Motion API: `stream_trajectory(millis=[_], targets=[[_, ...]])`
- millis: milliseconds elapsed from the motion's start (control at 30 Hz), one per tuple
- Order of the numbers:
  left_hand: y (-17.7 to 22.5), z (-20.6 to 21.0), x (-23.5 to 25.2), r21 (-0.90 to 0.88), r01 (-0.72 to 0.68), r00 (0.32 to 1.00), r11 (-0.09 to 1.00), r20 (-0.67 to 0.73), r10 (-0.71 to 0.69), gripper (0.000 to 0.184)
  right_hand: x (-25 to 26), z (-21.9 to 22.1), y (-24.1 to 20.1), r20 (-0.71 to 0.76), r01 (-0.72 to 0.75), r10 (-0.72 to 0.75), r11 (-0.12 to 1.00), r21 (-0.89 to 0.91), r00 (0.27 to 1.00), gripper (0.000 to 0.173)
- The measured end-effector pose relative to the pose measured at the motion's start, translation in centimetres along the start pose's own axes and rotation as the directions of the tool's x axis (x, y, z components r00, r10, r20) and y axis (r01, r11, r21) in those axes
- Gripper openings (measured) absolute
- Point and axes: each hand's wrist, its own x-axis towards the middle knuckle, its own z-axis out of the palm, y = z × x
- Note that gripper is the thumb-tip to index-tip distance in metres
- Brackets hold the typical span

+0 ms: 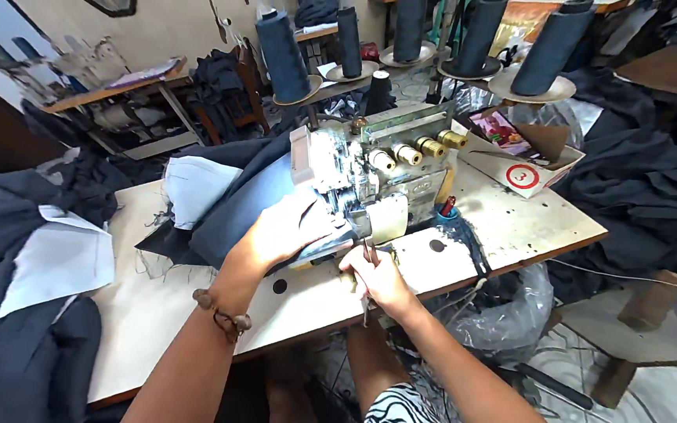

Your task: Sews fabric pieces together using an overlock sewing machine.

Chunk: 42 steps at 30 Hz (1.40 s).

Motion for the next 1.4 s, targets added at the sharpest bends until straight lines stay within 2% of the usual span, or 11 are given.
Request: stream_trajectory(millis=[167, 233, 333, 433, 667, 867, 1000, 1067, 1133, 1267, 1400], targets=[[1.1, 0.5, -2.4, -0.188, 0.328, 0.940, 0.926, -0.033, -0.340, 0.068, -2.9, -3.4, -2.8, 0.232, 0.036, 0.127, 0.804, -0.593, 0.964, 0.035], [0.2, 1.4, -1.3, 0.103, 0.312, 0.950, 0.944, -0.048, -0.309, 0.078, -3.6, -4.0, -4.1, 0.263, 0.071, 0.180, 0.685, -0.725, 0.948, 0.043], [0.5, 2.3, -0.1, 0.610, 0.218, 0.971, 0.762, -0.061, -0.229, 0.049, -3.8, -4.0, -5.9, 0.305, 0.167, 0.140, 0.591, -0.789, 0.942, 0.037], [2.6, 1.0, -0.8, 0.671, 0.357, 0.900, 0.650, -0.060, -0.433, 0.045, -3.1, -2.6, -7.9, 0.275, 0.216, 0.047, 0.499, -0.839, 0.960, 0.031], [3.0, 2.2, -6.1, 0.643, 0.135, 0.975, 0.754, -0.221, 0.013, 0.032, 0.5, 4.3, -10.0, 0.187, 0.178, 0.098, 0.091, -0.980, 0.978, 0.031], [1.6, 0.4, -7.4, 0.491, 0.095, 0.986, 0.866, -0.166, -0.014, 0.012, 0.2, 3.8, -8.2, 0.348, 0.371, -0.137, 0.213, -0.904, 0.927, 0.023], [-4.5, -1.3, -6.3, 0.414, 0.240, 0.946, 0.878, -0.304, -0.115, 0.075, -3.5, -0.1, -4.2, 0.352, 0.395, -0.182, 0.501, -0.770, 0.918, 0.042], [-7.8, -0.7, -4.8, 0.352, 0.320, 0.931, 0.880, -0.286, -0.225, 0.115, -4.0, -2.0, -1.7, 0.372, 0.410, -0.182, 0.535, -0.739, 0.910, 0.031], [-10.0, 1.1, -2.9, 0.251, 0.372, 0.919, 0.894, -0.235, -0.317, 0.134, -3.2, -4.0, 0.1, 0.333, 0.401, -0.230, 0.627, -0.668, 0.914, 0.020], [-11.9, 5.5, -0.7, 0.155, 0.549, 0.830, 0.821, -0.219, -0.513, 0.116, -1.3, -6.0, 2.0, 0.091, 0.323, -0.310, 0.907, -0.272, 0.946, 0.024], [-13.6, 5.3, -3.1, 0.121, 0.609, 0.776, 0.784, -0.297, -0.557, 0.076, -1.7, -6.3, 2.2, 0.176, 0.385, -0.350, 0.891, -0.239, 0.920, 0.019]])
